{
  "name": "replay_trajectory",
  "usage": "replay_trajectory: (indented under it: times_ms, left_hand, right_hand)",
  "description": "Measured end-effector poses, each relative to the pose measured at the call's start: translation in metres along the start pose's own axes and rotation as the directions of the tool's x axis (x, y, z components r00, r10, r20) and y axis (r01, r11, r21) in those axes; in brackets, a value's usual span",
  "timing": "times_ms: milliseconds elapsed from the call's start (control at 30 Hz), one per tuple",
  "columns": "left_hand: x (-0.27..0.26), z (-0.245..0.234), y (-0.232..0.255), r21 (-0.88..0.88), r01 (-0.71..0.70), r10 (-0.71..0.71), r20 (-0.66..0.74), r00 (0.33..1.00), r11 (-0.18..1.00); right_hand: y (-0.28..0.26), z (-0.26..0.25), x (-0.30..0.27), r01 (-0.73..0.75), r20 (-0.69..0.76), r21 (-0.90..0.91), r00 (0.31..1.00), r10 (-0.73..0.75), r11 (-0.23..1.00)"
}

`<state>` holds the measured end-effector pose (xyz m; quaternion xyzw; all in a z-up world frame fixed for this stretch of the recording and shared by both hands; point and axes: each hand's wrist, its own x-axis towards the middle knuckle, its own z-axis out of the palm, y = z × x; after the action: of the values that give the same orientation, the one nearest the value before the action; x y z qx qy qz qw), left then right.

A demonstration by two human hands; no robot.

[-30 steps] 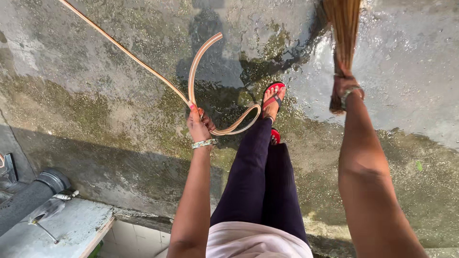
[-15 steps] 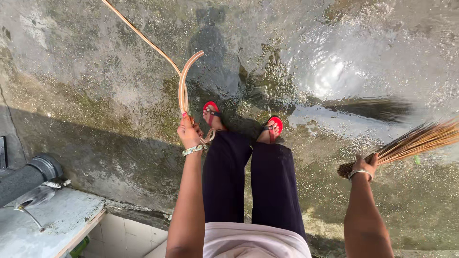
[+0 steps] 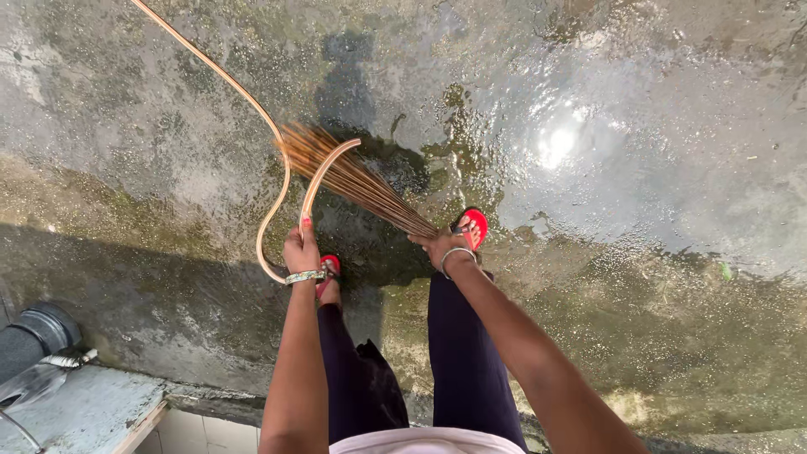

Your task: The person sweeps water and debris from a wet concrete surface using a broom made of sticks, while holding and repositioning a long, flexible vine.

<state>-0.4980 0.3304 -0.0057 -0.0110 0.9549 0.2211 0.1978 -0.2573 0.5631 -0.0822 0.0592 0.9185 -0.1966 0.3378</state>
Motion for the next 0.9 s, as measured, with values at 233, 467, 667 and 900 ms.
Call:
replay_trajectory:
  times_ms: [233, 467, 667, 900]
  left_hand:
    - [0.039, 0.05, -0.048, -0.585, 0.319, -0.257, 0.189, 0.948, 0.745]
    - [0.067, 0.063, -0.04, -0.69, 0.295, -0.074, 0.331, 0.941, 0.661]
    - [0.102, 0.039, -0.03, -0.691, 0.385, -0.116, 0.403, 0.908, 0.611]
    - [0.158, 0.002, -0.039, -0.664, 0.488, -0.216, 0.452, 0.866, 0.566]
  right_hand:
    - [0.118, -0.045, -0.023, -0.46, 0.357, 0.117, 0.846, 0.395, 0.88]
    - [0.181, -0.034, -0.191, -0.454, 0.567, 0.76, 0.112, 0.816, -0.465]
    - [0.041, -0.038, -0.123, -0.605, 0.347, 0.772, 0.14, 0.927, -0.198]
    - [-0.089, -0.096, 0.095, -0.492, 0.329, 0.242, 0.853, 0.406, 0.837]
